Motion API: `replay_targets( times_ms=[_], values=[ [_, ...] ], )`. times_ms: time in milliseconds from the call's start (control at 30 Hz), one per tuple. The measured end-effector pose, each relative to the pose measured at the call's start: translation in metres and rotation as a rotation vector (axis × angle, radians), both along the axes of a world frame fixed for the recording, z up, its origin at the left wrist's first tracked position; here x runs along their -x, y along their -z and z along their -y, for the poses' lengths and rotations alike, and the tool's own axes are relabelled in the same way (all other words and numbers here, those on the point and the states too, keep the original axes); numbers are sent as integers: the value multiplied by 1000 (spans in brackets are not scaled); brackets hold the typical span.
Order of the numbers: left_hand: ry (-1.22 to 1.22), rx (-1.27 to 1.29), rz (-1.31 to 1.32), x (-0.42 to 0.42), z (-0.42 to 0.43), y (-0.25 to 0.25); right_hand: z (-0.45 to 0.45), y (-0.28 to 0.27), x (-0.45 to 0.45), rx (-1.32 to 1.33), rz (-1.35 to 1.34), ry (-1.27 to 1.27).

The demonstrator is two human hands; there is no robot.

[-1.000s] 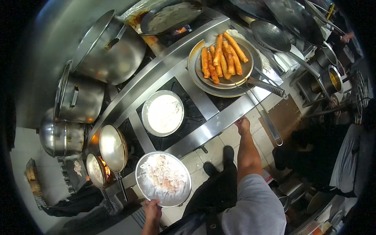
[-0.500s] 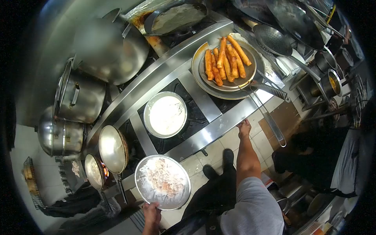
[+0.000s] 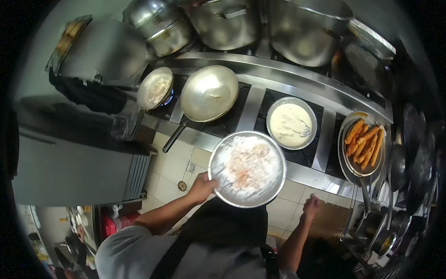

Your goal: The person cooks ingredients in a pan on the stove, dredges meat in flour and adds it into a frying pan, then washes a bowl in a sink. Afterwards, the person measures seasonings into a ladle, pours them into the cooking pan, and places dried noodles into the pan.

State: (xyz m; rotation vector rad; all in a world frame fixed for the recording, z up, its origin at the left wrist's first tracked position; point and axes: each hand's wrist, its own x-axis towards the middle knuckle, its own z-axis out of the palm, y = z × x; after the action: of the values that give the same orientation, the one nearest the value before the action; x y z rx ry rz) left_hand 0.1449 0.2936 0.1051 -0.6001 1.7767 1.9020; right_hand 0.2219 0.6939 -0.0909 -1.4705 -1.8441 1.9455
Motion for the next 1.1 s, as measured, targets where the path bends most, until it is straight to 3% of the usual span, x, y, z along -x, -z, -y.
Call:
replay_targets(
  times_ms=[67,100,167,200,233,267,300,367,500,567,733,800,1100],
  values=[
    [79,120,-60,9,-2,0,21,-100,10,-236,-284,-33],
    [94,141,-107,19,-4,-13,32,-149,26,-381,-339,-158],
    [148,53,-171,29,-18,-24,74,-244,61,-386,-474,-466],
    [155,-44,-183,51,-29,-34,86,-279,102,-410,-590,-666],
    [152,-96,-201,49,-34,-36,97,-278,115,-607,-618,-790],
    [132,-137,-239,50,-34,-41,125,-316,125,-866,-602,-991],
    [162,-157,-221,61,-37,-41,141,-330,143,-956,-506,-1112],
    [193,-179,-222,65,-39,-48,165,-321,160,-1303,-512,-1178],
    [274,-225,-204,95,-69,-59,162,-292,206,-1416,-379,-1216],
    [281,-243,-181,105,-78,-58,160,-291,220,-1444,-113,-1315],
    [294,-276,-258,123,-99,-64,114,-328,226,-1218,-170,-1096],
    [313,-281,-234,138,-113,-64,93,-344,231,-1026,-345,-909],
    [391,-201,-283,200,-206,-98,-15,-391,281,-1176,-442,-987]
  ],
)
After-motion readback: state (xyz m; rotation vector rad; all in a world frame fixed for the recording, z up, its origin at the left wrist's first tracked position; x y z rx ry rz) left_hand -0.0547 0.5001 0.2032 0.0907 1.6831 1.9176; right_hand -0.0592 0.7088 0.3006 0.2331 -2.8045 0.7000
